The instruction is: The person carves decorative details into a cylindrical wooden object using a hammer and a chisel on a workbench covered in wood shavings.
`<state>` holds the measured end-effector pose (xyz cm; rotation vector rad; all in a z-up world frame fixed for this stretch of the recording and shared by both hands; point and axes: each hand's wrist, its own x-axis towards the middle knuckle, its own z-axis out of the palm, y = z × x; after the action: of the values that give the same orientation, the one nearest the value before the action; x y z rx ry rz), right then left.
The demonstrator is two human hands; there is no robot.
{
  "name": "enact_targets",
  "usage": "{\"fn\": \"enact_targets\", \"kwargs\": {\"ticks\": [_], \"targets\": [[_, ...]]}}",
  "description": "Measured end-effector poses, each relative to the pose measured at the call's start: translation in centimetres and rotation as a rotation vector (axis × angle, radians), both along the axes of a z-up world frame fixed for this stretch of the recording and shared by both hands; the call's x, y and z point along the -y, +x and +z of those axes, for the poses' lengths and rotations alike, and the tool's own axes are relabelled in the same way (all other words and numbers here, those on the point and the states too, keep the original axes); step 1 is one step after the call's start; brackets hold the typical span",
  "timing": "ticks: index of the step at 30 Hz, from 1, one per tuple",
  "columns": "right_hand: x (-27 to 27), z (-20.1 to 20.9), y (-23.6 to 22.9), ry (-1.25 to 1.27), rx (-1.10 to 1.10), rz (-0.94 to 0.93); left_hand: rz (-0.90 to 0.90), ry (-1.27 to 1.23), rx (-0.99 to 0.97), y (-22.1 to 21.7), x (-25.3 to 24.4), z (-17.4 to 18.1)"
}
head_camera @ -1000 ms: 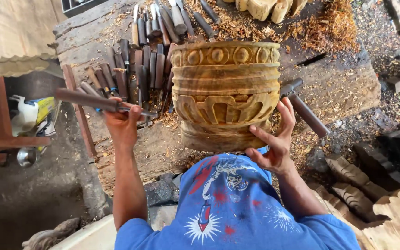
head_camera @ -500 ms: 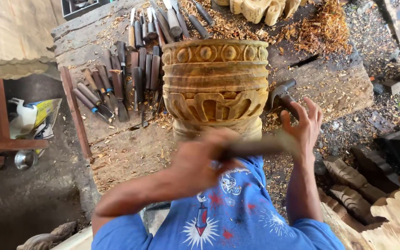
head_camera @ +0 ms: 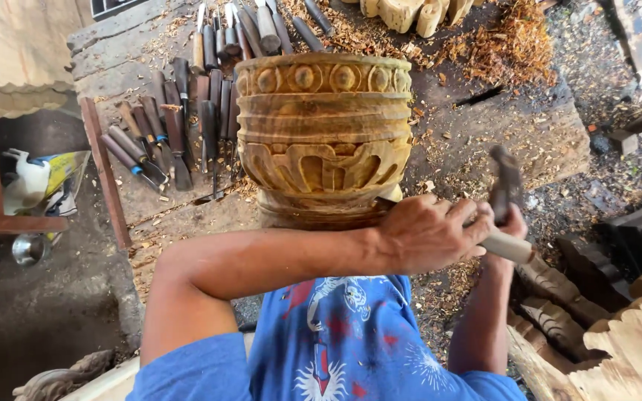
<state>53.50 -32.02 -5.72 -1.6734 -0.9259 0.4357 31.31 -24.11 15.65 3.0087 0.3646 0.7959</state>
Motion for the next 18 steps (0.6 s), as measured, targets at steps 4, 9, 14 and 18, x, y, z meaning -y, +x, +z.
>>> {"fn": "enact_targets", "kwargs": {"ticks": [4, 9, 14, 18], "targets": [[3.2, 5.4, 0.5, -0.209, -0.294, -0.016, 0.029, -0.121, -0.123, 1.8, -0.4, -1.1], [3.4, 8.8, 2.5, 0.118, -0.460, 0.124, 0.098, -0.195, -0.043, 2.2, -0.6, -0.9], [3.0, 9.7, 0.2, 0.344, -0.414, 0.159, 0.077, -0.248, -0.036, 1.7, -0.6, 0.2], [3.9, 10.5, -1.1, 0.183, -0.179, 0.262, 0.118, -0.267, -0.113, 1.4, -0.9, 0.6]]}}
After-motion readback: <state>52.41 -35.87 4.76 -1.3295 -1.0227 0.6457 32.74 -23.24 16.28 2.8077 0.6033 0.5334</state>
